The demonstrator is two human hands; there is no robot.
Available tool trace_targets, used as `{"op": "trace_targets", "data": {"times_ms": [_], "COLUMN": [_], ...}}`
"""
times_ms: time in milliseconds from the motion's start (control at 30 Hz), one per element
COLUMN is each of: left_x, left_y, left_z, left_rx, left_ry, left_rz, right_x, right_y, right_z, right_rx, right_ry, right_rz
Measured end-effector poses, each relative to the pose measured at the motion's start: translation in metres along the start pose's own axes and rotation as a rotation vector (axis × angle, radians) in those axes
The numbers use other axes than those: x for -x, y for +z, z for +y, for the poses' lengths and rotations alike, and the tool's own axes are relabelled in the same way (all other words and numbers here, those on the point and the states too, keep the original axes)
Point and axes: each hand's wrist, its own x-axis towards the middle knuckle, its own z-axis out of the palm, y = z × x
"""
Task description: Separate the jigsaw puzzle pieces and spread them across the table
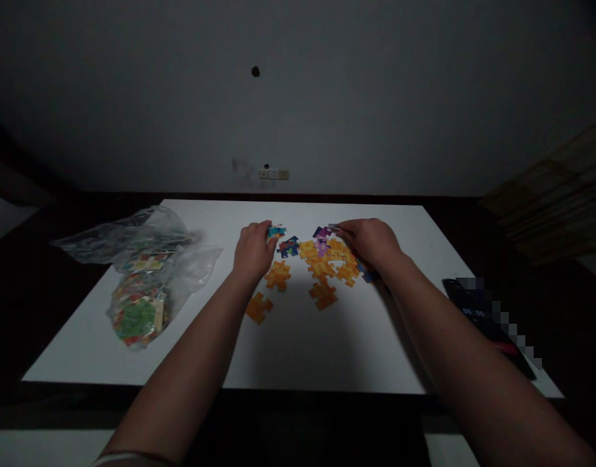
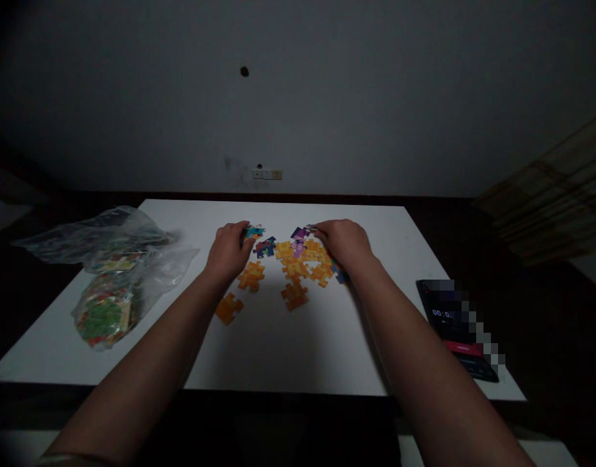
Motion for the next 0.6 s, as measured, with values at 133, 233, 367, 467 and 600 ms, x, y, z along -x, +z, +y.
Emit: {"op": "trace_targets", "data": {"times_ms": [133,233,367,467,600], "left_x": [-0.003,-0.002,0.006,0.01,0.002], "left_y": [-0.007,-0.015,-0.023,-0.023,-0.022], "left_z": [0.008,0.02,0.041,0.05,0.045], "left_rx": [-0.02,-0.038,-0.084,-0.139,-0.157], "left_ry": [-0.128,-0.134,0.026,0.092,0.029], "left_rz": [-0.082,-0.108,-0.169,-0.255,-0.172], "right_x": [0.007,0.016,0.016,0.007,-0.003], "right_y": [0.01,0.009,-0.002,-0.008,-0.009], "right_z": [0.008,0.016,0.014,0.005,0.006], "right_rx": [-0.029,-0.102,-0.044,0.03,0.12], "right_ry": [-0.101,-0.162,-0.095,-0.034,0.025], "right_rz": [-0.076,-0.082,-0.064,-0.006,-0.007]}}
